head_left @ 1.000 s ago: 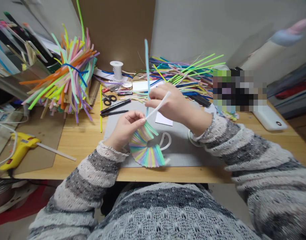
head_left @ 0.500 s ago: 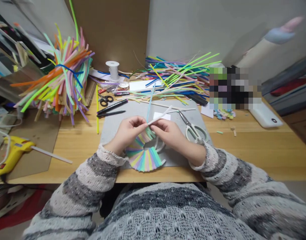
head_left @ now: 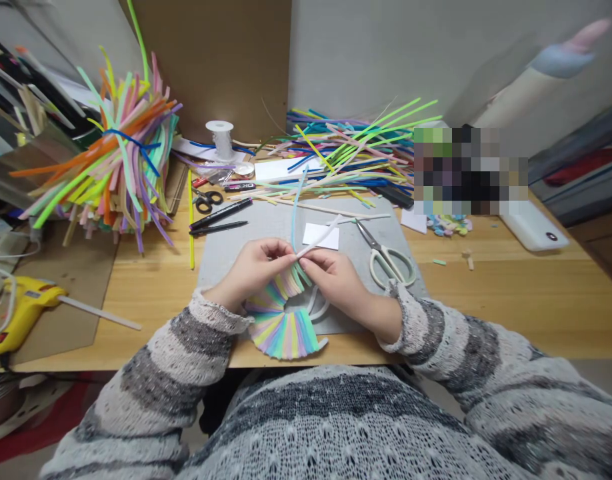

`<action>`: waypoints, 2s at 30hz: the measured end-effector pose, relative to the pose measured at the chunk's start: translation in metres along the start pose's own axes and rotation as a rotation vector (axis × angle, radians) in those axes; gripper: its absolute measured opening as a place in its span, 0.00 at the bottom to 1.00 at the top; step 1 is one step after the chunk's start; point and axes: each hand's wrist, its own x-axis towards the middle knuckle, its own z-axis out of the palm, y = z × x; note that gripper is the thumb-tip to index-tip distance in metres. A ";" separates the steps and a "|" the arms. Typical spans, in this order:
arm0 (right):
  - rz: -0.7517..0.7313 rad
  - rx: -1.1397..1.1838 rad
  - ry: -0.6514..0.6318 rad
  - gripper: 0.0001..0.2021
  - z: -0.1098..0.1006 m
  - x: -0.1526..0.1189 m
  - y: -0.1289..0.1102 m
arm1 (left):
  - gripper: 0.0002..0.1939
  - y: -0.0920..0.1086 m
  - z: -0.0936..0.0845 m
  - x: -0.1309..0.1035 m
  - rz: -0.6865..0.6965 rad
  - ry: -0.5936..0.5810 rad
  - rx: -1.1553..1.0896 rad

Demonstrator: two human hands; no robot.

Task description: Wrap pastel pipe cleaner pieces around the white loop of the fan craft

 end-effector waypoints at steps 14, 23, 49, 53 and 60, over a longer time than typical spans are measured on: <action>-0.054 -0.101 0.035 0.10 0.002 -0.004 0.001 | 0.10 0.000 0.002 -0.001 -0.013 0.007 -0.049; -0.071 -0.085 0.053 0.10 0.002 -0.006 0.003 | 0.13 -0.003 0.003 0.000 0.022 0.014 -0.238; 0.280 0.309 -0.017 0.10 0.007 0.009 0.013 | 0.11 -0.015 0.003 0.004 -0.114 -0.018 -0.295; 0.290 0.319 -0.002 0.11 0.007 0.009 0.011 | 0.11 -0.011 0.004 0.003 -0.149 0.002 -0.313; 0.341 0.390 0.026 0.11 0.009 0.010 0.008 | 0.10 -0.007 0.003 0.003 -0.193 0.020 -0.300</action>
